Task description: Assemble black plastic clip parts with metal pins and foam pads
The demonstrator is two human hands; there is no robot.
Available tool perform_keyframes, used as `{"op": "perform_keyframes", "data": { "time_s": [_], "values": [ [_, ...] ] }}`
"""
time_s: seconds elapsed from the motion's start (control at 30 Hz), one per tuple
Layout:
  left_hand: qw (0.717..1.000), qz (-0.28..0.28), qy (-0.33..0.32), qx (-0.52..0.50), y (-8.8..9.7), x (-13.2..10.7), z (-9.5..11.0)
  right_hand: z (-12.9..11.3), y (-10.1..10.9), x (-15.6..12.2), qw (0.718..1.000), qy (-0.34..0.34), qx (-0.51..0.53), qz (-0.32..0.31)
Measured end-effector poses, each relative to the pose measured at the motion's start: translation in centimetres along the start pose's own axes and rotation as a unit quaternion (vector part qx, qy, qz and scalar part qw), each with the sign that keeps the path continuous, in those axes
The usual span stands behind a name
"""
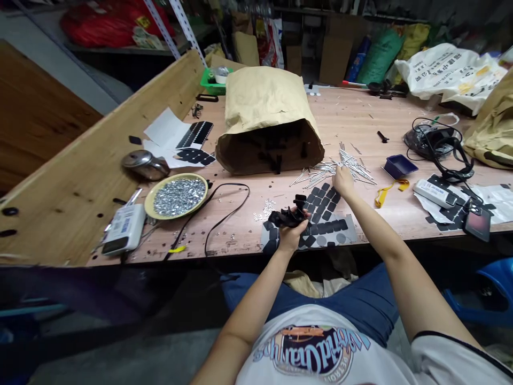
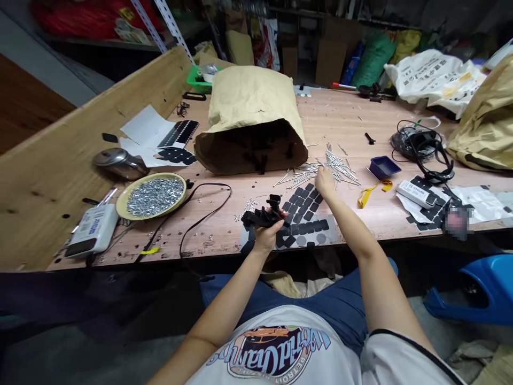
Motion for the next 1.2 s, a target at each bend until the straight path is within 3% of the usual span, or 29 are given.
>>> {"op": "perform_keyframes", "data": {
  "time_s": [0.1, 0.2, 0.3, 0.4, 0.5, 0.57, 0.63, 0.8, 0.93, 1.0, 1.2],
  "values": [
    [0.999, 0.001, 0.011, -0.049, -0.7, -0.1, 0.8, 1.2, -0.7, 1.5, 0.999, -0.016, -0.038, -0.032],
    [0.999, 0.027, 0.03, -0.03, -0.5, 0.0, 0.8, 1.2, -0.7, 0.6, 1.0, 0.009, -0.022, -0.02],
    [0.999, 0.016, 0.025, 0.034, 0.1, 0.2, 0.3, 0.0, 1.0, -2.5, 0.986, 0.091, 0.129, 0.051],
    [0.988, -0.07, -0.058, 0.125, 0.0, 0.3, 0.3, -1.5, 4.0, -7.2, 0.908, 0.19, 0.354, 0.119],
    [0.954, -0.113, -0.169, 0.219, -0.1, 0.0, 0.7, -2.6, 6.7, -11.8, 0.838, 0.25, 0.462, 0.147],
    [0.93, -0.116, -0.231, 0.262, -0.1, -0.3, 1.0, -3.4, 7.7, -14.0, 0.827, 0.287, 0.459, 0.153],
    [0.91, -0.123, -0.273, 0.287, -0.3, -0.6, 1.1, -4.1, 8.0, -15.5, 0.834, 0.332, 0.413, 0.15],
    [0.894, -0.136, -0.306, 0.297, -0.3, -1.0, 1.1, -5.1, 7.3, -17.0, 0.852, 0.43, 0.276, 0.12],
    [0.904, -0.144, -0.277, 0.291, 0.0, -0.9, 1.1, -4.4, 7.3, -16.3, 0.857, 0.423, 0.272, 0.112],
    [0.913, -0.144, -0.262, 0.277, 0.0, -0.8, 1.4, -3.4, 7.0, -14.6, 0.862, 0.395, 0.295, 0.118],
    [0.917, -0.151, -0.234, 0.285, -0.7, -0.5, 2.2, 3.6, 3.2, -3.9, 0.942, 0.113, 0.256, 0.186]
  ]
}}
Point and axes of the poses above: each hand's wrist, its own x-axis towards the middle knuckle, its own y-axis out of the back of the hand, z = x × y, the point moved 5 cm from there along x, towards the middle knuckle, and after that the axes turned 5 degrees about -y, right-handed, at the moved point
